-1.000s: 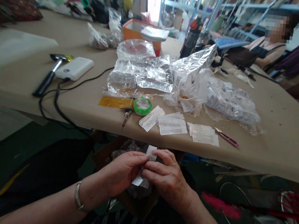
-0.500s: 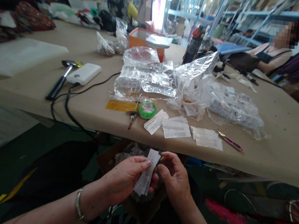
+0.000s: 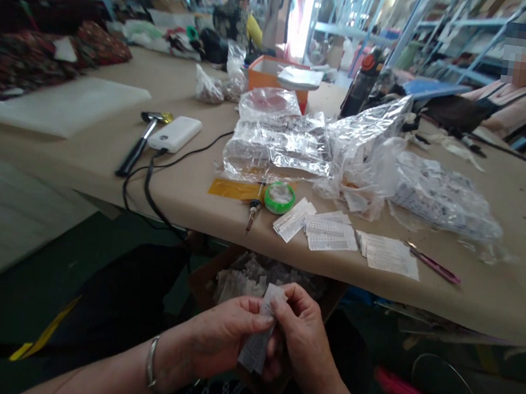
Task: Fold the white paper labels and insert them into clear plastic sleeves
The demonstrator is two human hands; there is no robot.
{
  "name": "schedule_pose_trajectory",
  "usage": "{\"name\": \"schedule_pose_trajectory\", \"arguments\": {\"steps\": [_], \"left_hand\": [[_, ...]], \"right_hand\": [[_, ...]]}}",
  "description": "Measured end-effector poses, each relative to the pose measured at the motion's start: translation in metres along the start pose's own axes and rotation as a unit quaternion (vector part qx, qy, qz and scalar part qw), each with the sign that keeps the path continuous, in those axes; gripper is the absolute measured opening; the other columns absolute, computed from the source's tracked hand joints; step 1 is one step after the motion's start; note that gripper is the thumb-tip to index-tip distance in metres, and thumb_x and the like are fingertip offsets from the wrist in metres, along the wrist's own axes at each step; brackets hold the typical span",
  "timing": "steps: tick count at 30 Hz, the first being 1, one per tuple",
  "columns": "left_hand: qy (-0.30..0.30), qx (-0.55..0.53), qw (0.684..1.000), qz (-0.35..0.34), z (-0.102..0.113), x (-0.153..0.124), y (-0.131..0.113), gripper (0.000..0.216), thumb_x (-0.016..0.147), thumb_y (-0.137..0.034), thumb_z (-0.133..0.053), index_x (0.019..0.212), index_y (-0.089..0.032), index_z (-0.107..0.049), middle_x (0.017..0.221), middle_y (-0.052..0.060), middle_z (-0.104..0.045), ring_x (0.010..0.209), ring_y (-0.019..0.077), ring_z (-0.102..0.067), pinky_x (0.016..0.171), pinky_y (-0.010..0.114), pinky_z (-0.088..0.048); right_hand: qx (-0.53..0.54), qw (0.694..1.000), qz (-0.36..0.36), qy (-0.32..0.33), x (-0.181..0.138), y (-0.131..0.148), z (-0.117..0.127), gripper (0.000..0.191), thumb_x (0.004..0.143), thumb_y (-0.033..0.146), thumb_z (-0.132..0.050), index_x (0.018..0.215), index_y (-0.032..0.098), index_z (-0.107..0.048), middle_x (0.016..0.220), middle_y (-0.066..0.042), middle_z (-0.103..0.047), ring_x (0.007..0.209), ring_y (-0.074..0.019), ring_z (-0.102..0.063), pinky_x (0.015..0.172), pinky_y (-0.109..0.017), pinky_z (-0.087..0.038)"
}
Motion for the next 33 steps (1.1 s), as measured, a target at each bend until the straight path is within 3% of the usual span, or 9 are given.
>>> {"name": "schedule_pose_trajectory", "arguments": {"steps": [3,6,8,12,16,21,26,29,33], "left_hand": [[0.004,-0.001,1.0,0.005,0.005,-0.004,0.001,0.027,0.075,-0.035,-0.063,0.069,-0.009,-0.059,0.058,0.003,-0.055,0.051,0.0143,-0.06,0.051,0.025,-0.048],[0.021,-0.008,1.0,-0.004,0.004,-0.01,-0.002,0.025,0.075,-0.035,-0.063,0.079,-0.01,-0.059,0.061,0.002,-0.055,0.052,0.0149,-0.06,0.051,0.025,-0.048],[0.037,-0.01,0.999,0.006,0.0,-0.015,-0.001,0.026,0.075,-0.035,-0.063,0.083,-0.012,-0.058,0.062,0.002,-0.055,0.053,0.0155,-0.061,0.051,0.026,-0.048],[0.04,0.0,0.999,0.015,-0.003,-0.02,0.003,0.022,0.078,-0.033,-0.062,0.087,-0.014,-0.055,0.063,0.001,-0.055,0.051,0.0141,-0.059,0.051,0.026,-0.048],[0.023,0.009,1.0,0.013,-0.002,-0.023,0.006,0.019,0.081,-0.031,-0.059,0.085,-0.014,-0.055,0.064,0.0,-0.054,0.052,0.0135,-0.058,0.054,0.027,-0.047],[0.008,0.023,0.999,0.023,-0.001,-0.025,0.012,0.018,0.082,-0.031,-0.055,0.083,-0.012,-0.056,0.063,0.001,-0.053,0.053,0.0131,-0.057,0.056,0.028,-0.045],[-0.067,0.008,0.998,-0.003,0.008,-0.032,0.013,0.019,0.082,-0.032,-0.055,0.079,-0.013,-0.055,0.061,-0.001,-0.05,0.05,0.0104,-0.053,0.052,0.023,-0.041],[-0.082,-0.005,0.997,-0.006,0.008,-0.038,0.018,0.02,0.082,-0.033,-0.055,0.078,-0.014,-0.055,0.065,-0.001,-0.051,0.051,0.0096,-0.053,0.051,0.022,-0.04],[-0.097,-0.002,0.995,0.011,0.007,-0.043,0.026,0.02,0.081,-0.032,-0.056,0.078,-0.012,-0.056,0.064,0.0,-0.052,0.051,0.0094,-0.052,0.05,0.022,-0.04]], "right_hand": [[0.006,0.999,0.012,0.036,0.003,0.002,-0.001,0.022,0.077,0.035,-0.067,0.091,0.021,-0.056,0.072,0.003,-0.065,0.055,-0.0077,-0.06,0.052,-0.016,-0.047],[0.014,0.991,-0.012,0.133,0.006,0.003,-0.01,0.051,0.069,0.034,-0.073,0.116,0.026,-0.054,0.112,-0.005,-0.062,0.093,-0.0164,-0.063,0.076,-0.025,-0.051],[0.008,0.976,-0.038,0.212,0.006,0.003,-0.019,0.063,0.064,0.037,-0.076,0.121,0.022,-0.053,0.117,-0.009,-0.06,0.103,-0.0217,-0.06,0.085,-0.032,-0.048],[0.023,0.95,-0.054,0.307,0.008,0.004,-0.033,0.051,0.052,0.039,-0.081,0.095,0.017,-0.066,0.12,-0.01,-0.058,0.109,-0.0268,-0.055,0.093,-0.038,-0.044],[0.056,0.939,-0.061,0.333,0.012,0.003,-0.039,0.033,0.056,0.035,-0.079,0.079,0.017,-0.064,0.119,-0.01,-0.058,0.11,-0.0249,-0.055,0.093,-0.037,-0.043],[0.066,0.943,-0.058,0.321,0.008,0.001,-0.041,0.027,0.062,0.033,-0.074,0.078,0.017,-0.061,0.117,-0.009,-0.059,0.104,-0.0225,-0.058,0.091,-0.035,-0.044],[-0.148,0.973,0.042,0.17,-0.005,0.009,-0.021,0.044,0.078,0.028,-0.059,0.121,0.025,-0.051,0.116,-0.006,-0.058,0.1,-0.0202,-0.059,0.087,-0.035,-0.047],[-0.369,0.912,0.161,0.081,-0.021,0.025,-0.015,0.045,0.083,0.025,-0.056,0.127,0.028,-0.047,0.124,-0.006,-0.053,0.112,-0.021,-0.052,0.097,-0.037,-0.041],[-0.5,0.83,0.235,0.071,-0.035,0.032,-0.025,0.04,0.087,0.025,-0.052,0.127,0.024,-0.047,0.119,-0.008,-0.055,0.111,-0.0206,-0.051,0.096,-0.037,-0.043]]}}
Point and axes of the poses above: each hand's wrist, its own x-axis towards the middle knuckle, its own z-axis out of the back of the hand, y = z × x, the point moved 7 cm from there along x, towards the middle knuckle
